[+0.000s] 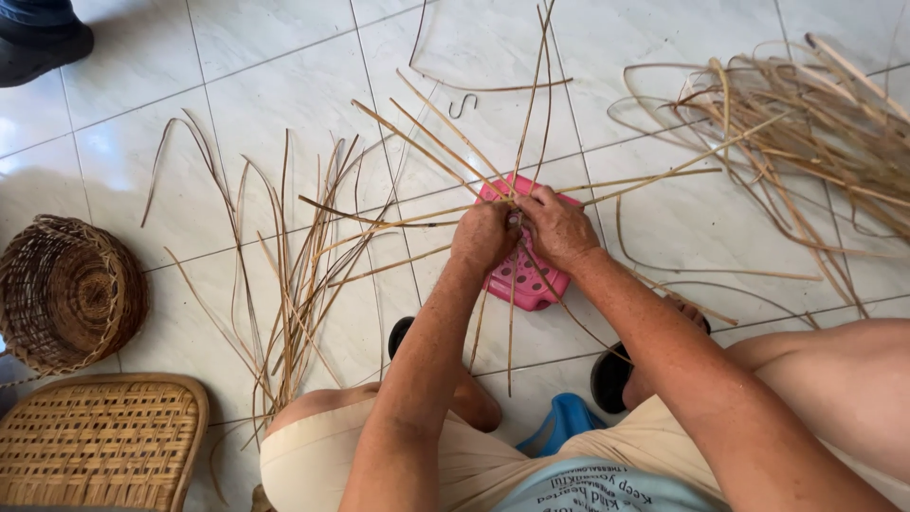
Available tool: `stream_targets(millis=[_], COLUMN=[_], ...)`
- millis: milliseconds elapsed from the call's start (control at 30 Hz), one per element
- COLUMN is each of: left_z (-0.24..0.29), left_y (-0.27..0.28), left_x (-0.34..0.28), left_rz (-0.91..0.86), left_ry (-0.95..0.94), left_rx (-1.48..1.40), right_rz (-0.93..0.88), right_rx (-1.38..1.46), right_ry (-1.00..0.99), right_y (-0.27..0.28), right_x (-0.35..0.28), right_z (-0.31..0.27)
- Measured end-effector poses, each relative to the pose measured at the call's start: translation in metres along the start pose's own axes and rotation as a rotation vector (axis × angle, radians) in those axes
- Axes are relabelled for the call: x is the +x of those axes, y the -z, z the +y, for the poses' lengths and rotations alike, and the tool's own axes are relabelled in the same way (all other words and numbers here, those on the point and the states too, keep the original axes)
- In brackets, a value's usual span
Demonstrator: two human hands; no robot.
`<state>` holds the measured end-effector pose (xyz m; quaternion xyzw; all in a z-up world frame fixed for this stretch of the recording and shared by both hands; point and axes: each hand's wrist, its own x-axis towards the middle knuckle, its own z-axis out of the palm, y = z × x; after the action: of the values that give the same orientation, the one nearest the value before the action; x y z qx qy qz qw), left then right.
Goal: Weaving the base of a basket by interlacing thin strands through a plastic template on the floor.
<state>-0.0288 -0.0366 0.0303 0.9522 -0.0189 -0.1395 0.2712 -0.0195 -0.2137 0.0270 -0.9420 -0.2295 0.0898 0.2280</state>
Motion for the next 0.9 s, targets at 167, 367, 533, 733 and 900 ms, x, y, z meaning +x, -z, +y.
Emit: stream_targets(millis=[167,367,533,733,900], left_z=[0.003,0.014,0.006,-0.015,-0.022], left_y=[0.027,0.046,0.021,0.006,0.016], left_x=[-0.017,-0.030,-0.013,0.016,0.020], left_rz=[0.059,0.085,0.247,0.293,0.155], left_ry=[0.067,0.184,0.129,0.327,0.305], left_rx=[-0.059,-0.008,-0.048,-0.365,-0.371], right_rz=[-0.006,0.001,0.003,-0.005,-0.019], right_rx=[0.015,0.006,0.032,0.021,0.027], right_ry=[0.027,0.034,0.042,0.021,0.008], right_y=[0.003,0.005,0.002,-0.004,0.006], right_x=[-0.001,-0.001,-0.001,0.000,-0.001], right_z=[-0.002,-0.002,0.000,0.003,-0.005])
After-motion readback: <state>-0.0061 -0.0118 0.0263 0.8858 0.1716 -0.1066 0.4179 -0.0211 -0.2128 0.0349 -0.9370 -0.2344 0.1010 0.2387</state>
